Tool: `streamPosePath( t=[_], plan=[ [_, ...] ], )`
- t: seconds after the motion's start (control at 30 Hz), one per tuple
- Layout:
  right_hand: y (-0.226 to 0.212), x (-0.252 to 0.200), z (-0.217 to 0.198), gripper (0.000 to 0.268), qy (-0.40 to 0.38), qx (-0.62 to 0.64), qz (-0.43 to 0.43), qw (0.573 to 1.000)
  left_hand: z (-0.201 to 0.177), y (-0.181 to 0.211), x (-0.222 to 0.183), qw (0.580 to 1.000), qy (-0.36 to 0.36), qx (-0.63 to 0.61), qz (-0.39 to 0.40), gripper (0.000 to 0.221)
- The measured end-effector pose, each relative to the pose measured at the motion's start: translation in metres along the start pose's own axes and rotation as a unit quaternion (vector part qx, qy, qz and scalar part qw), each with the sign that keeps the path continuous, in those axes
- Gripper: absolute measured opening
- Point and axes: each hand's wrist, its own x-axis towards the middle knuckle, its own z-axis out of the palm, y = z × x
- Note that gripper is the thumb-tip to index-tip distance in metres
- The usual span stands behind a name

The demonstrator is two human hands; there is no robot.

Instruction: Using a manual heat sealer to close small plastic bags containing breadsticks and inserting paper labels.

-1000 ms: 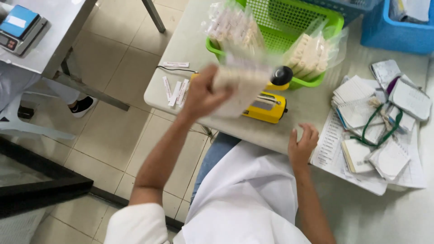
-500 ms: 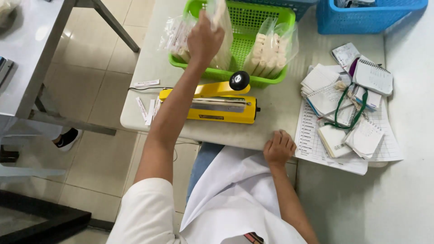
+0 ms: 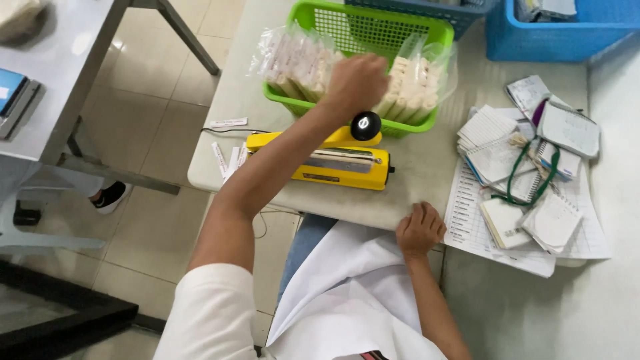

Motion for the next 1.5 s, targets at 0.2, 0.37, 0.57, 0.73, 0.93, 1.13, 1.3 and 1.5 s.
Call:
streamPosePath(
  t=[0.2,0.37,0.57,0.73,0.93,1.13,1.3,1.5],
  plan=[
    [0.003,-0.009,0.003,0.021,-0.011,-0.008,0.003,1.0,0.017,0.029,0.04,0.944,-0.309,0.114,-0.012,0.06],
    [0.018,-0.035,0.031,0.028,-0.01,-0.046,-0.015,0.999,0.114,0.015,0.05,0.978,-0.192,0.046,0.07,0.016],
    [0.008,-0.019,0.012,0.023,-0.002,-0.004,-0.001,1.0,0.031,0.047,0.05,0.948,-0.257,0.185,0.033,0.023],
    [0.021,-0.021,0.02,0.025,-0.175,0.097,0.157,0.967,-0.035,0.044,0.076,0.993,0.027,0.098,0.057,0.022],
    [0.024,0.171,-0.091,0.092,-0.195,0.508,0.279,0.792,-0.191,0.105,0.015,0.887,0.402,-0.058,0.218,0.027],
    [0.033,0.183,-0.138,0.077,-0.161,0.615,0.269,0.724,-0.174,0.144,-0.097,0.922,0.274,-0.244,0.126,0.024],
    [0.091,0.069,-0.067,0.039,-0.312,0.606,0.379,0.626,-0.067,0.135,-0.185,0.924,0.063,-0.376,-0.014,0.033],
    [0.048,0.06,-0.028,0.054,-0.299,0.661,0.317,0.611,0.019,0.155,-0.24,0.832,0.069,-0.523,-0.171,0.02]
  ],
)
